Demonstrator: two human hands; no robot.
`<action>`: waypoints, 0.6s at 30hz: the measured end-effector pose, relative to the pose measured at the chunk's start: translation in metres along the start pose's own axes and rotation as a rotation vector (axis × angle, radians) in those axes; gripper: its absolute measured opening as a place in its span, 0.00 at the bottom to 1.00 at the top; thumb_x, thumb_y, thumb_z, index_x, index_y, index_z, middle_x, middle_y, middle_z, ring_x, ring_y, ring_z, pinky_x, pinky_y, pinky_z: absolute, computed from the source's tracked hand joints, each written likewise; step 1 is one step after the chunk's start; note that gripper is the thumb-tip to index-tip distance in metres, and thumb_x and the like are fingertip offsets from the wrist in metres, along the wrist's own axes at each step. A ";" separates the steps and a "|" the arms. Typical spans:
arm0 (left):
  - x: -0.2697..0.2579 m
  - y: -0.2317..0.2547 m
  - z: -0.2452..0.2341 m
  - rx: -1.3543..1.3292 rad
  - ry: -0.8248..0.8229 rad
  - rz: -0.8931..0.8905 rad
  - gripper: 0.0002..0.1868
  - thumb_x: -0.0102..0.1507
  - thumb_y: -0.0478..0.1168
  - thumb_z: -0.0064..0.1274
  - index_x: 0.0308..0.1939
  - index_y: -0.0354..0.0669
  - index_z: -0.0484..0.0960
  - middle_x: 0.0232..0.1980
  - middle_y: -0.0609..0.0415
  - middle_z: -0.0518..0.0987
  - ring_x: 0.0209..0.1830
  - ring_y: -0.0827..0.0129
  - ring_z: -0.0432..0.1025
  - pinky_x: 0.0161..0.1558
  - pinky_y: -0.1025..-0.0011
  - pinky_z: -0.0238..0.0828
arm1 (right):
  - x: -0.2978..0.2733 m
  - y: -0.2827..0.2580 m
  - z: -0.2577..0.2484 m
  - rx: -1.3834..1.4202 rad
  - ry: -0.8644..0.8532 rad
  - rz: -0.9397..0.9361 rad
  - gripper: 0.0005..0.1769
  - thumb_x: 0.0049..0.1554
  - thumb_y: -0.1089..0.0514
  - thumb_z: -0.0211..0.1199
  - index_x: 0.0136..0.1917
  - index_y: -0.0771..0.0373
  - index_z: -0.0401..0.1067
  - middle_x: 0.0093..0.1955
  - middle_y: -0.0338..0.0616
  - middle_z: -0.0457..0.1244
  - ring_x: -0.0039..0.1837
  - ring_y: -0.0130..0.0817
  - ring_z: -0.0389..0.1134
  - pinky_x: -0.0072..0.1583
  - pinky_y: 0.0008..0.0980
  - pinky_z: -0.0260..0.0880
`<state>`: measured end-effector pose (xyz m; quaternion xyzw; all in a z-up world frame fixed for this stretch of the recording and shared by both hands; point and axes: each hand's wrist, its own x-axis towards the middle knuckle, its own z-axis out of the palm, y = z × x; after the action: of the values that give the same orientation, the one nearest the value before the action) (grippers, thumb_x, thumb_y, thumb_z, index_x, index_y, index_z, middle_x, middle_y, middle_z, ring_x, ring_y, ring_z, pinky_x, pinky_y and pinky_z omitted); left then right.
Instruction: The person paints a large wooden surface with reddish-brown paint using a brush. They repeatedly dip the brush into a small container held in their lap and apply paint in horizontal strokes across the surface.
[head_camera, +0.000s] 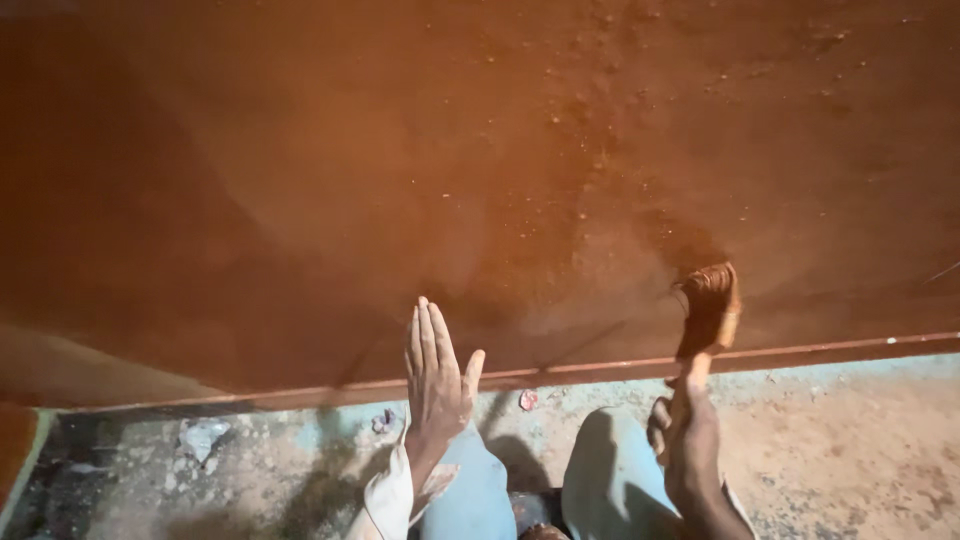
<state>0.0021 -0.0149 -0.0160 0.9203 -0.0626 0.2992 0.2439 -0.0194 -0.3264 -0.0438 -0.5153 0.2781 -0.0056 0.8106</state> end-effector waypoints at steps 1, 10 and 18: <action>0.000 0.000 -0.001 -0.004 -0.004 0.000 0.47 0.66 0.49 0.52 0.77 0.24 0.46 0.81 0.29 0.47 0.79 0.38 0.47 0.75 0.49 0.45 | 0.002 0.012 0.000 -0.059 -0.053 0.031 0.24 0.65 0.39 0.43 0.58 0.61 0.60 0.29 0.36 0.50 0.26 0.29 0.50 0.27 0.29 0.48; -0.021 0.014 0.017 -0.158 -0.187 0.091 0.44 0.66 0.48 0.55 0.78 0.32 0.51 0.82 0.36 0.49 0.75 0.41 0.56 0.71 0.49 0.54 | -0.028 0.047 0.012 -0.131 -0.402 0.250 0.24 0.63 0.45 0.52 0.63 0.65 0.66 0.33 0.32 0.53 0.31 0.22 0.52 0.31 0.24 0.52; -0.048 0.018 0.065 -0.234 -0.498 -0.256 0.31 0.66 0.50 0.51 0.70 0.41 0.67 0.70 0.44 0.72 0.71 0.48 0.66 0.70 0.57 0.61 | -0.021 -0.019 0.016 0.143 0.002 -0.052 0.20 0.66 0.43 0.44 0.59 0.61 0.60 0.30 0.33 0.50 0.29 0.24 0.52 0.28 0.26 0.51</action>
<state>-0.0082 -0.0639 -0.0817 0.9315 -0.0380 0.0217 0.3612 -0.0246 -0.3163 -0.0133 -0.4631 0.2644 -0.0473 0.8446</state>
